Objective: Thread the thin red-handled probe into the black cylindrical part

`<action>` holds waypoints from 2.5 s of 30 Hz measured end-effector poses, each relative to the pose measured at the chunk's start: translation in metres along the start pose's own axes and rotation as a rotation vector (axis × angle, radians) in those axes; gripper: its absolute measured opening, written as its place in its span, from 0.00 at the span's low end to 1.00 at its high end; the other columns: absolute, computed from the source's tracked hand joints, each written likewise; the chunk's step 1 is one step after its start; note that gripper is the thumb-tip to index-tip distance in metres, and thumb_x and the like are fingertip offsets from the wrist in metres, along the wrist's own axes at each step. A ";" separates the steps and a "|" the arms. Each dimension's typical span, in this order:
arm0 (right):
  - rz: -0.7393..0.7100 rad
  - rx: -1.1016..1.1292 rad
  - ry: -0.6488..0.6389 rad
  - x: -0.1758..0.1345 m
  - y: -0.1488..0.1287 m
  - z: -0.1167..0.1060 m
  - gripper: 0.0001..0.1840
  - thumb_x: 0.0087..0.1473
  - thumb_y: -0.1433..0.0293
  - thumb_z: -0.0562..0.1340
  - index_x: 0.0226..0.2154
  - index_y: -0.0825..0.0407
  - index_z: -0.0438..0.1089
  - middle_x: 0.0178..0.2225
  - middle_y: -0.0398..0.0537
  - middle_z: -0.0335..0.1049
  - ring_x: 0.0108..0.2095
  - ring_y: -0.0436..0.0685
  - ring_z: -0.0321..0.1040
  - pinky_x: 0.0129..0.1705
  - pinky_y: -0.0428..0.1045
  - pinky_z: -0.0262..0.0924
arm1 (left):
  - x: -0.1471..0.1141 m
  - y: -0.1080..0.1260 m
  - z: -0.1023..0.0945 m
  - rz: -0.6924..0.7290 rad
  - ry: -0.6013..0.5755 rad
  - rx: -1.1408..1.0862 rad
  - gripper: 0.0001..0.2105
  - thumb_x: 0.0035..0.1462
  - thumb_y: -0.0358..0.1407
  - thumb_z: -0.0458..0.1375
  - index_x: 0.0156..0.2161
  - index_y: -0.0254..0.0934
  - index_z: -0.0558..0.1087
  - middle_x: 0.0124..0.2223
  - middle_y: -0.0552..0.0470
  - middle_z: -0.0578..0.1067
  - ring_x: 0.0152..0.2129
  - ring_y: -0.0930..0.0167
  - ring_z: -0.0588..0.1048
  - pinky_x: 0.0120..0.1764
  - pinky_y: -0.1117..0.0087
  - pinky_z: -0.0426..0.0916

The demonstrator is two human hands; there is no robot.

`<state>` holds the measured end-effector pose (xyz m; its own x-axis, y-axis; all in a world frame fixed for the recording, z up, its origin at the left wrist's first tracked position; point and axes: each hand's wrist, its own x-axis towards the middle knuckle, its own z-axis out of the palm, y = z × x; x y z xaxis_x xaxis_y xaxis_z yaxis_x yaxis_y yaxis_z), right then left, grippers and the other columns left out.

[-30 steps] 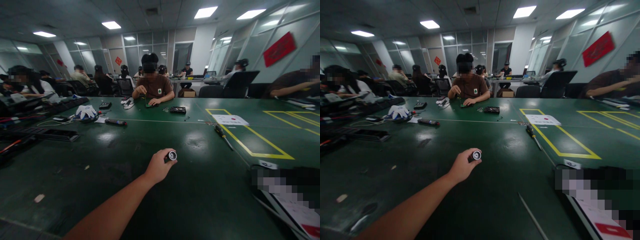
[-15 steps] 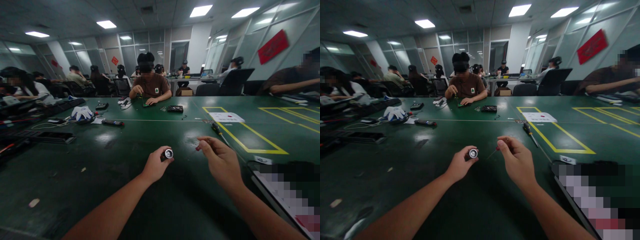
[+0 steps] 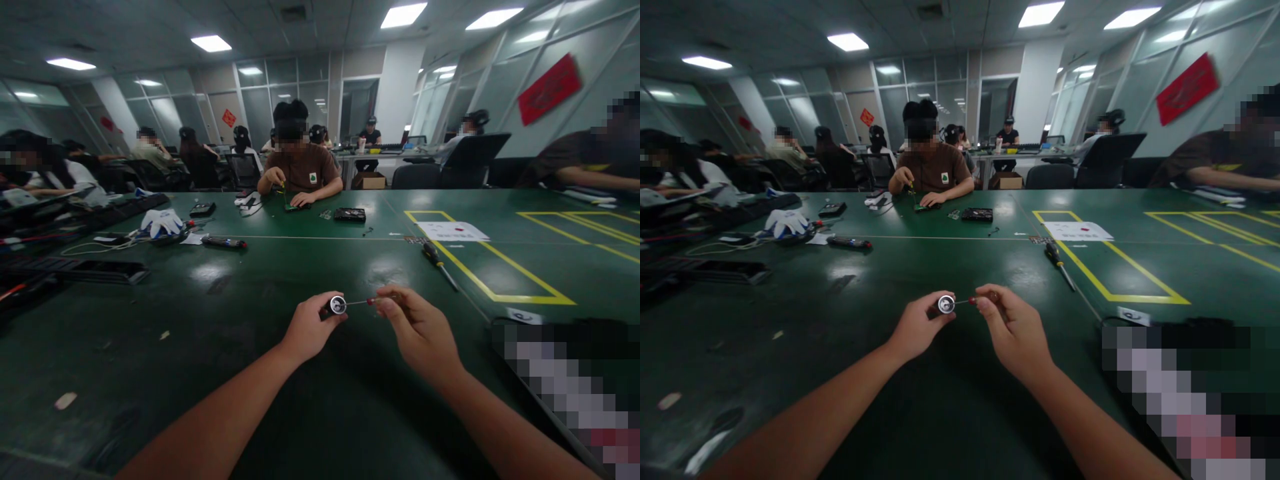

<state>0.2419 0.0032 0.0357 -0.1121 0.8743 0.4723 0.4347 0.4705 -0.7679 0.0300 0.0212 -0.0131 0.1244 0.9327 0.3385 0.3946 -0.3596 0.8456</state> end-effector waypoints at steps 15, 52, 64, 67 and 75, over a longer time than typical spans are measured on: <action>-0.027 -0.120 -0.064 -0.001 -0.006 -0.003 0.12 0.67 0.62 0.54 0.46 0.48 0.69 0.26 0.41 0.71 0.25 0.54 0.68 0.28 0.48 0.59 | 0.002 0.000 -0.001 0.002 0.026 -0.006 0.16 0.57 0.32 0.66 0.52 0.42 0.77 0.51 0.50 0.81 0.46 0.64 0.78 0.47 0.63 0.71; 0.121 0.143 0.065 -0.003 -0.001 0.014 0.16 0.65 0.56 0.58 0.42 0.50 0.72 0.34 0.49 0.77 0.35 0.59 0.75 0.40 0.53 0.69 | 0.001 -0.009 0.002 0.087 0.013 0.061 0.19 0.52 0.29 0.69 0.51 0.43 0.79 0.51 0.49 0.81 0.49 0.64 0.77 0.55 0.59 0.69; 0.415 0.786 0.100 0.007 0.015 0.019 0.17 0.55 0.54 0.69 0.37 0.51 0.74 0.31 0.45 0.72 0.31 0.54 0.68 0.35 0.50 0.67 | 0.004 -0.007 -0.003 0.021 0.074 0.060 0.19 0.53 0.27 0.68 0.51 0.41 0.79 0.50 0.49 0.81 0.46 0.64 0.78 0.50 0.61 0.70; 0.314 0.618 0.145 0.002 0.016 0.022 0.19 0.58 0.52 0.66 0.40 0.50 0.74 0.34 0.47 0.74 0.34 0.56 0.71 0.39 0.52 0.68 | 0.004 -0.006 -0.002 0.021 0.074 0.060 0.19 0.54 0.28 0.68 0.51 0.42 0.78 0.50 0.49 0.81 0.46 0.64 0.78 0.49 0.61 0.70; 0.187 0.325 0.114 0.000 0.010 0.019 0.18 0.63 0.53 0.60 0.41 0.50 0.72 0.33 0.48 0.75 0.34 0.58 0.72 0.40 0.55 0.69 | 0.004 -0.005 -0.003 0.009 0.063 0.044 0.19 0.54 0.29 0.67 0.52 0.42 0.78 0.51 0.49 0.80 0.47 0.64 0.77 0.51 0.60 0.70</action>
<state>0.2290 0.0096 0.0199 0.0503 0.9382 0.3424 0.1304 0.3338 -0.9336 0.0261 0.0266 -0.0147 0.0710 0.9254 0.3723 0.4335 -0.3647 0.8240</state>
